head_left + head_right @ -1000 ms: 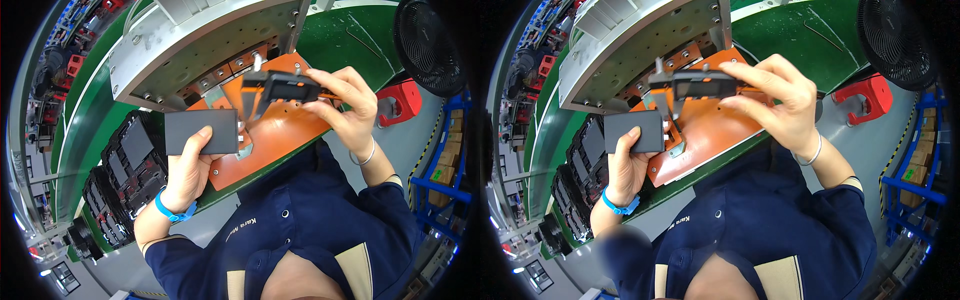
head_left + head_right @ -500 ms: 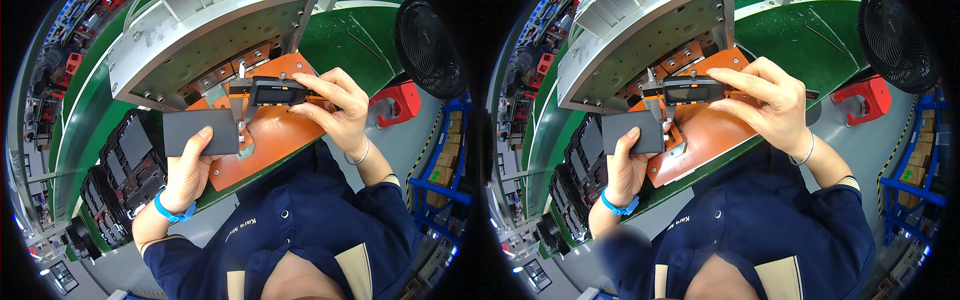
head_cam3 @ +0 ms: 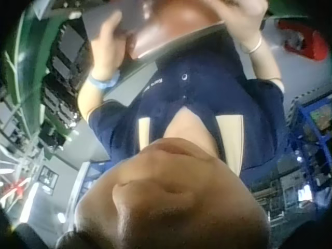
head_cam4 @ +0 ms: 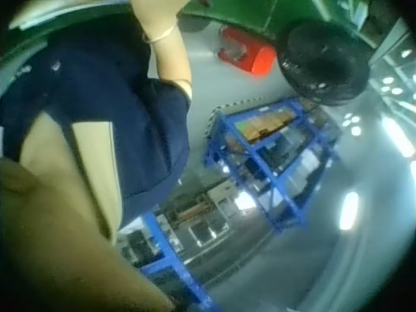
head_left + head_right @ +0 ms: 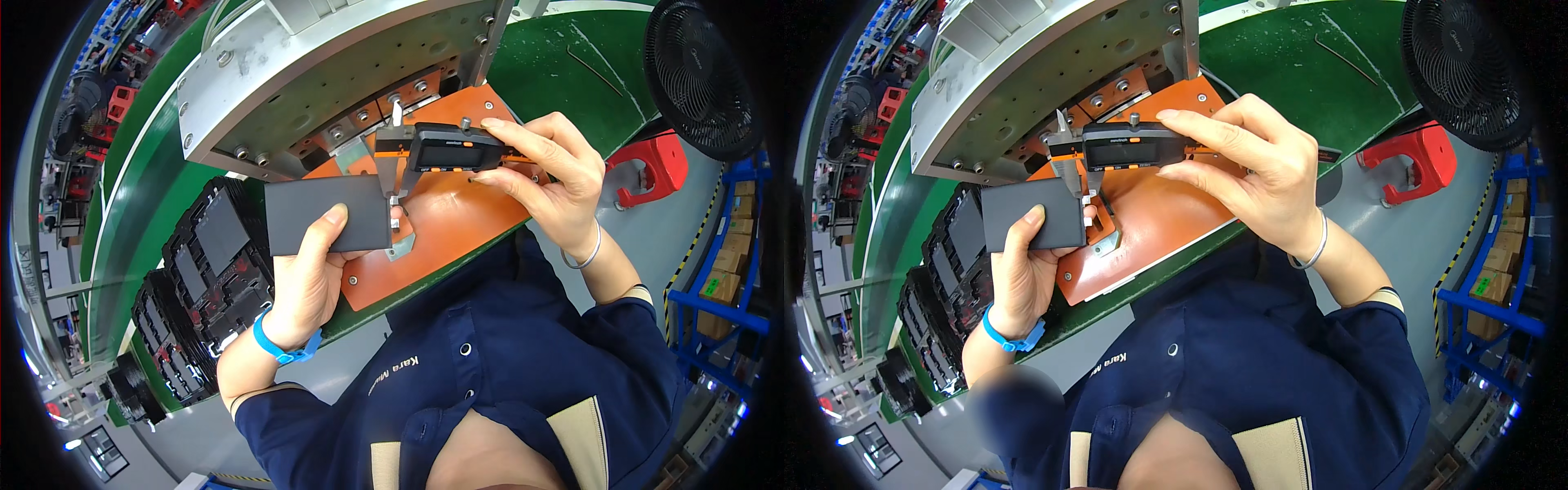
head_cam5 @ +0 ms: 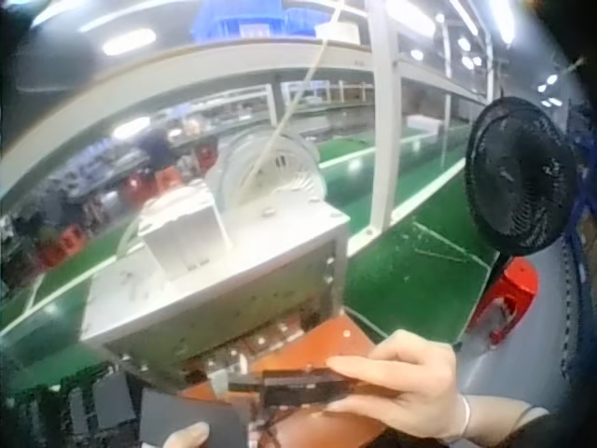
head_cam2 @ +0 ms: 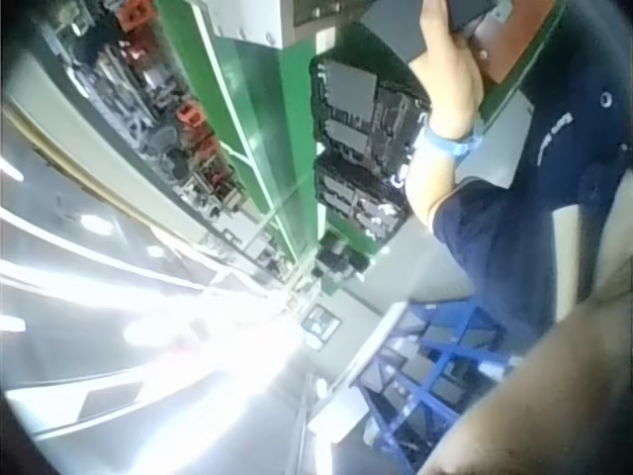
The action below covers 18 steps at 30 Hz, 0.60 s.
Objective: The person places small black rectangular components into an orange jig on a green workbench. They use a handheld caliper to measure the components and then place them into a black plastic tray. The process is repeated for multiple units.
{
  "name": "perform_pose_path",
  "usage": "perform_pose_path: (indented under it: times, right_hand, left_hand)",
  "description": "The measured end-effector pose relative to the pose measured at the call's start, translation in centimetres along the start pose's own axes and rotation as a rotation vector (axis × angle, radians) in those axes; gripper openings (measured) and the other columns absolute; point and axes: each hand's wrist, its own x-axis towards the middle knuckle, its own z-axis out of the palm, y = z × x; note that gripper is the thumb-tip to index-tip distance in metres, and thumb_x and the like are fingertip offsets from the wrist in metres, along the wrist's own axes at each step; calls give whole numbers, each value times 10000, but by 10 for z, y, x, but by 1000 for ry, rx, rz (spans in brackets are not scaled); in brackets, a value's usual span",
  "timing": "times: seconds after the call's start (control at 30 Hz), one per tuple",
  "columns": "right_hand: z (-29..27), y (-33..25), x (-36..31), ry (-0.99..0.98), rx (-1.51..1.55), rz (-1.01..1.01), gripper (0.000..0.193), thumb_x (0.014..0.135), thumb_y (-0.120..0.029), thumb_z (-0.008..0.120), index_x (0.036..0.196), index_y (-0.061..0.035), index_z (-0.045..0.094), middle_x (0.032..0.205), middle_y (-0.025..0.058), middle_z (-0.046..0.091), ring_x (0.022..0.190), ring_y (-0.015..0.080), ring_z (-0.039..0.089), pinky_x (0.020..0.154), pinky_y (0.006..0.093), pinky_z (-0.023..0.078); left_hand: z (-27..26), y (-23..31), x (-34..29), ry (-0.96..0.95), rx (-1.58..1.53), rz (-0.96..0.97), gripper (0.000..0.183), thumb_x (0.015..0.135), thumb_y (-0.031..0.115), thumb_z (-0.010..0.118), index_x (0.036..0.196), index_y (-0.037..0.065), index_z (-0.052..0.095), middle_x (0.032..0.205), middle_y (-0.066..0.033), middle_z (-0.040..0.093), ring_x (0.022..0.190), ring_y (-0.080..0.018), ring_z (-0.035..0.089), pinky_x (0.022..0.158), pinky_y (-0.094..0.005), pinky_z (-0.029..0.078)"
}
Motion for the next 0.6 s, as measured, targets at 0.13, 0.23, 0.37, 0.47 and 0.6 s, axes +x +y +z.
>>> perform_pose_path:
  times: [0.13, 0.23, 0.37, 0.47, 0.6]
  right_hand:
    - [-2, 1, -4, 21, 8, -35, 480, 642, -145, 861, 1104, -98, 739, 757, 39, 598, 606, 117, 583, 515, 238, 476]
    - [-2, -1, -6, 6, 30, -51, 484, 633, -156, 863, 1098, -102, 742, 738, 34, 594, 601, 120, 571, 508, 245, 467]
    - [1, -4, -6, 3, 44, -44, 485, 627, -172, 864, 1093, -103, 744, 724, 28, 586, 598, 124, 559, 505, 251, 453]
    - [-1, -3, -8, -43, 30, -33, 513, 624, -147, 868, 1110, -58, 727, 779, 44, 602, 642, 127, 570, 519, 240, 461]
    - [-1, -2, -8, -62, 25, -48, 526, 627, -128, 867, 1121, -35, 716, 815, 54, 610, 664, 128, 573, 530, 237, 480]
  left_hand:
    - [-2, -4, 0, 56, -27, 4, 387, 972, 215, 504, 1214, -87, 496, 1120, -229, 644, 1038, -289, 674, 896, -381, 571]
    - [-1, -4, 0, 88, -63, 13, 357, 967, 202, 521, 1192, -74, 506, 1112, -215, 644, 1023, -281, 677, 870, -370, 583]
    - [2, -2, 0, 60, -114, 22, 329, 963, 187, 533, 1180, -59, 504, 1105, -194, 642, 998, -262, 680, 838, -355, 596]
    - [3, 1, -1, 52, -122, 17, 330, 962, 186, 537, 1190, -51, 498, 1105, -181, 640, 988, -248, 678, 835, -353, 597]
    - [-3, -3, 1, 55, -103, 23, 358, 968, 149, 506, 1228, -92, 452, 1169, -252, 597, 1033, -369, 659, 895, -500, 571]
